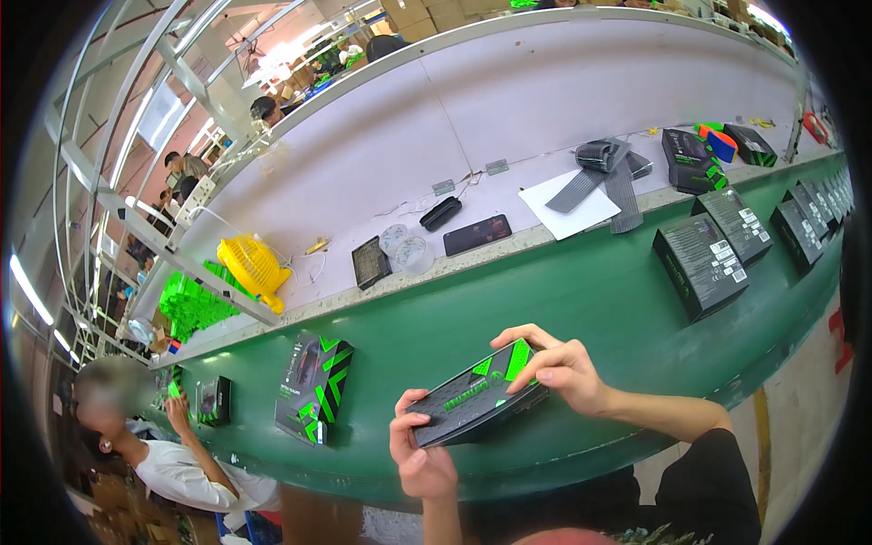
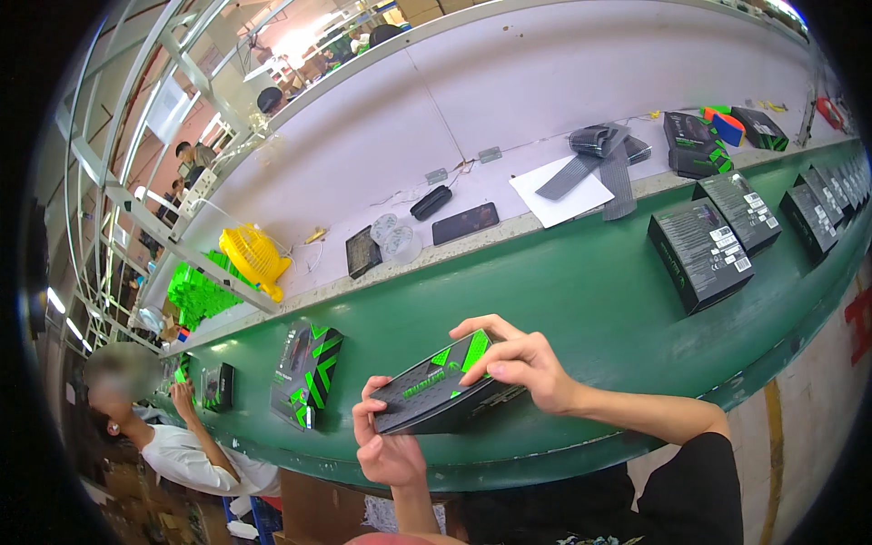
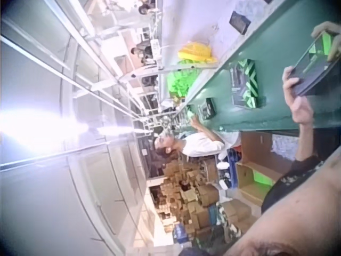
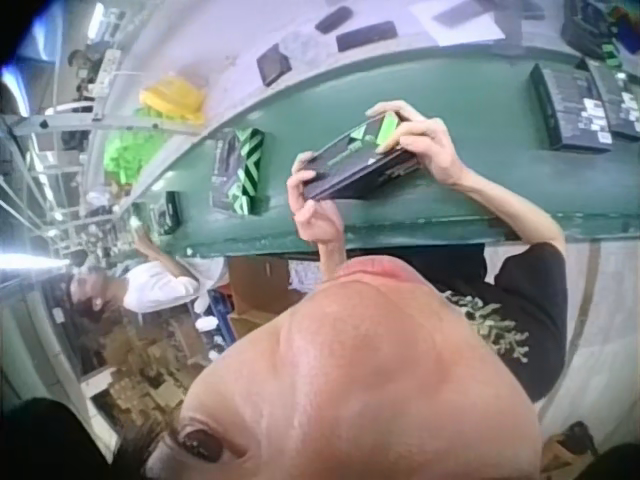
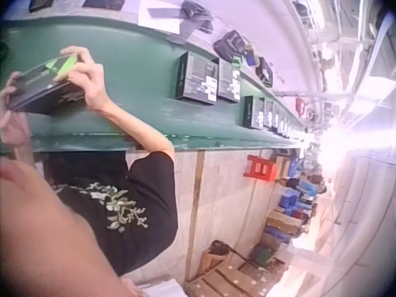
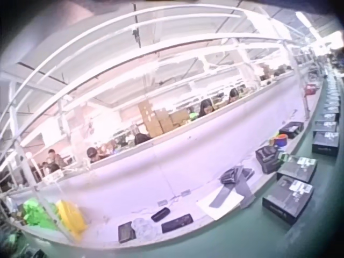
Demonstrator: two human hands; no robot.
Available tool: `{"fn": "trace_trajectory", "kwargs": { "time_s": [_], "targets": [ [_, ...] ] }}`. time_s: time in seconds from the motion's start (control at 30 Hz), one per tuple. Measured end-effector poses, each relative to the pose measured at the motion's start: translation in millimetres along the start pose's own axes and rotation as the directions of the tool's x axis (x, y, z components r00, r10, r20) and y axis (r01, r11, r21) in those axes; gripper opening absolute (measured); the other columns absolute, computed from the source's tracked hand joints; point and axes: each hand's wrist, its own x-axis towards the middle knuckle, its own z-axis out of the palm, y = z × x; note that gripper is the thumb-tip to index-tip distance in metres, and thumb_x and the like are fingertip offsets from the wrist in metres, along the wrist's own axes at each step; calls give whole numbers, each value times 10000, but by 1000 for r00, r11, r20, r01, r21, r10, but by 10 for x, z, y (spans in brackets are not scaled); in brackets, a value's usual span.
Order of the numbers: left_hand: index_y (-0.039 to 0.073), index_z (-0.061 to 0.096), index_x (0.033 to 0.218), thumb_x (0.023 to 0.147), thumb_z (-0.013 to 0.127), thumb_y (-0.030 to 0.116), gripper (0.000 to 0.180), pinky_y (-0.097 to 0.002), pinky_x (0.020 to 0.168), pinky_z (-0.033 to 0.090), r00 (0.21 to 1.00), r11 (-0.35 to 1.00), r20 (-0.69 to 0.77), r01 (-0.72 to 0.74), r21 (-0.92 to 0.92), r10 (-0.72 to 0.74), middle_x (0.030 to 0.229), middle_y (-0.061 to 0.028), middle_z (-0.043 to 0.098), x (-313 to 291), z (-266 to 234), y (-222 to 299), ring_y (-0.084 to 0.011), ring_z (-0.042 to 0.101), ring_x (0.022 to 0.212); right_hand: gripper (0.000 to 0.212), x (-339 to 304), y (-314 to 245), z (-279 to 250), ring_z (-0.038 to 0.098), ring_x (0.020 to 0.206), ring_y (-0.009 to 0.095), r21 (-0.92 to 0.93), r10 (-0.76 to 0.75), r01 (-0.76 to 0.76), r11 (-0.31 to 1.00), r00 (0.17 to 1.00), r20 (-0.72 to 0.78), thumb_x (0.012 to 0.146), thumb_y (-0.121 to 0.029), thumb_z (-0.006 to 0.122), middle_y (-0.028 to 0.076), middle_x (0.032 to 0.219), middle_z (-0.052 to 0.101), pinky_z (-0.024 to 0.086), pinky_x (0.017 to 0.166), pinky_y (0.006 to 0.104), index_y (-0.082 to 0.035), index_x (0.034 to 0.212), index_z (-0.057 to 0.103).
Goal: Packing gaming mice into their retail boxes on an assembly line.
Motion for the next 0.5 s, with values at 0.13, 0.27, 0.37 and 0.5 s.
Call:
{"fn": "trace_trajectory", "kwargs": {
  "time_s": [0.13, 0.27, 0.37, 0.5],
  "targets": [
    [5, 561, 995, 714, 527, 219, 356, -476, 1051, 371, 999, 1000, -43, 16, 19, -15, 1272, -275, 462, 26, 14, -55, -356, 474, 1183, 392, -3, 12, -21, 467, 1210, 240, -37, 69, -69, 997, 998, -10, 860, -161, 519, 146, 1307, 505, 324, 1055, 352, 14, 1179, 663],
    [-12, 615, 941, 717, 570, 231, 334, -469, 1035, 361, 998, 995, -13, -57, 76, 59, 1238, -304, 508, 66, -11, -119, -357, 499, 1175, 476, 82, 16, -139, 449, 1252, 245, 23, 105, -108, 994, 988, 112, 891, -164, 518, 141, 1316, 499, 310, 1080, 366, 10, 1333, 542],
    [-3, 617, 948, 769, 575, 283, 341, -467, 1024, 372, 996, 987, -20, -85, 135, 88, 1226, -303, 517, 89, -32, -193, -358, 507, 1169, 477, 134, 38, -167, 446, 1261, 249, -212, 82, -54, 976, 989, 127, 942, -225, 520, 142, 1322, 500, 310, 1081, 365, -2, 1363, 507],
    [18, 582, 1041, 852, 608, 300, 340, -441, 981, 420, 983, 940, -2, -173, 294, 181, 1187, -278, 537, 131, 51, -241, -343, 527, 1146, 493, 187, 38, -204, 473, 1227, 262, -437, 9, 46, 898, 992, 124, 975, -263, 520, 158, 1323, 504, 342, 1048, 364, -22, 1399, 457]
  ]
}}
